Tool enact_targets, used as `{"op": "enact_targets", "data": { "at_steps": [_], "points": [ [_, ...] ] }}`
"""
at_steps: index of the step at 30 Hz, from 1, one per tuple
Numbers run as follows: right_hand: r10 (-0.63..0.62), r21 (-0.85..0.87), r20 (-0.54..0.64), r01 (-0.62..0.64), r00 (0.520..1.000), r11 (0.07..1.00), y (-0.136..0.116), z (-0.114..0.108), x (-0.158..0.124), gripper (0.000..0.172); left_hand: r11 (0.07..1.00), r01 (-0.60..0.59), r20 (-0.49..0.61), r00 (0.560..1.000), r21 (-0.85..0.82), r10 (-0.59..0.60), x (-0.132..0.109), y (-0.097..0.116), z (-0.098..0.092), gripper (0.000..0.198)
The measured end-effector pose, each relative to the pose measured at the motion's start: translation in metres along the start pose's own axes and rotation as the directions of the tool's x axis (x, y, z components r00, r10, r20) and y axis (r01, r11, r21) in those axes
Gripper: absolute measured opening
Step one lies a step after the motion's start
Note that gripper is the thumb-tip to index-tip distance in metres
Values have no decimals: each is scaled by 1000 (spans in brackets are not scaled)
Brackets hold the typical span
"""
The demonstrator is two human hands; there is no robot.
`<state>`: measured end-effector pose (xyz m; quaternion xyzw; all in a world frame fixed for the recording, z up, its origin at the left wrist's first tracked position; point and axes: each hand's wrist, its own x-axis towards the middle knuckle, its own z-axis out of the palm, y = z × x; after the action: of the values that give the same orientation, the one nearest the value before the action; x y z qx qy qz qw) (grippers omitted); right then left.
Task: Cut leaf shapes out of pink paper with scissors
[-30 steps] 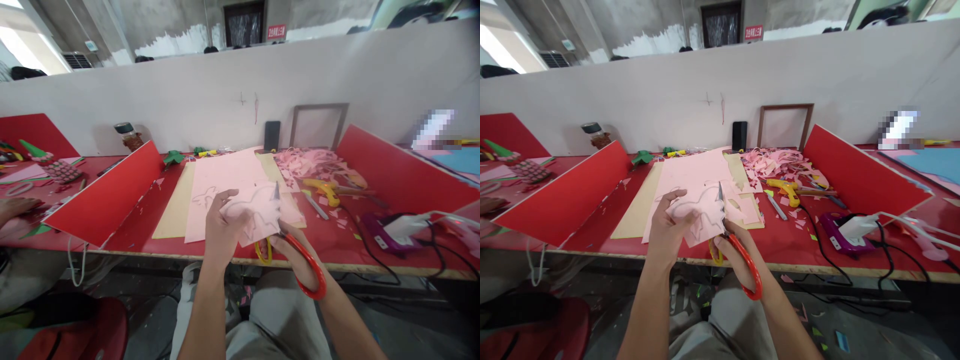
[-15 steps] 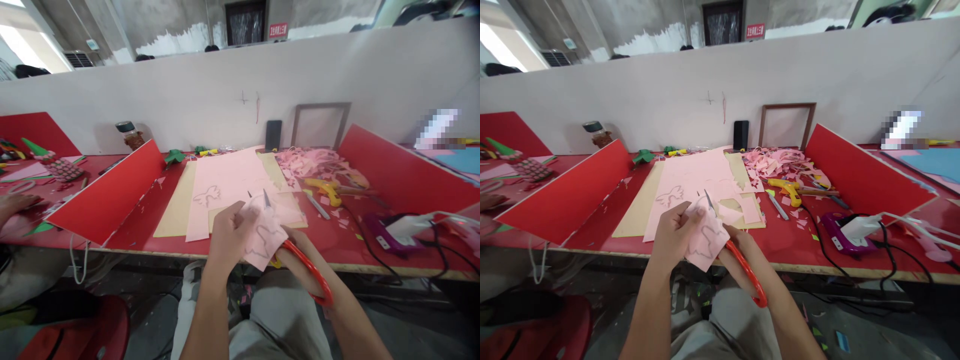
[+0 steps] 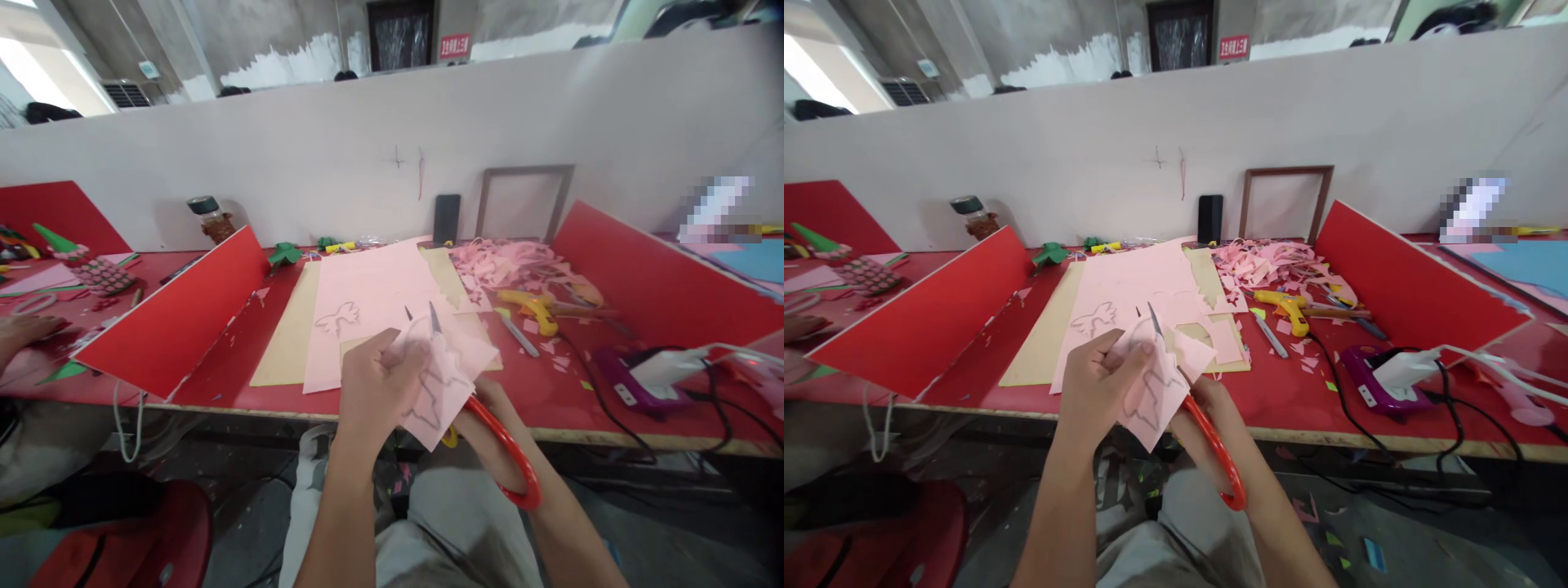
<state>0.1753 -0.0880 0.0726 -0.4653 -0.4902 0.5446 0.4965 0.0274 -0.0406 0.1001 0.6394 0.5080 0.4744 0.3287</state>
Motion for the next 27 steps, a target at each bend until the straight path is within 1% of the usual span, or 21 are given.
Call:
{"op": "enact_targets", "data": {
  "at_steps": [3, 6, 9, 11, 14, 19, 24, 27],
  "points": [
    [-11, -19, 39, 11, 999, 1000, 6, -1, 0, 21, 1000, -14, 4, 1000, 24, 14, -1, 3, -2, 42],
    [-28, 32, 28, 27, 999, 999, 10, 1, -1, 26, 1000, -12, 23, 1000, -4, 12, -3, 8, -2, 36],
    [-58, 73, -10, 58, 998, 996, 12, 3, -2, 32, 998, 41, 45, 998, -45, -39, -4, 13, -2, 36],
    [-99, 81, -4, 99, 995, 992, 15, 4, -2, 34, 995, 68, 51, 997, -66, -65, -5, 14, -1, 37],
    [-123, 114, 36, 119, 992, 986, 21, 4, -1, 32, 996, 59, 37, 998, -70, -57, -5, 11, 0, 35],
    [-109, 160, 13, 106, 994, 981, 28, 6, 1, 24, 992, 42, 24, 999, -117, -40, -5, 3, 4, 39],
    [-189, 90, -22, 191, 982, 978, 23, 8, 0, 21, 980, 99, 50, 995, -174, -92, -4, -4, 10, 36],
    [-240, 45, -71, 243, 968, 969, 21, 10, 0, 19, 978, 97, 56, 995, -183, -88, -3, -6, 11, 29]
  ]
}}
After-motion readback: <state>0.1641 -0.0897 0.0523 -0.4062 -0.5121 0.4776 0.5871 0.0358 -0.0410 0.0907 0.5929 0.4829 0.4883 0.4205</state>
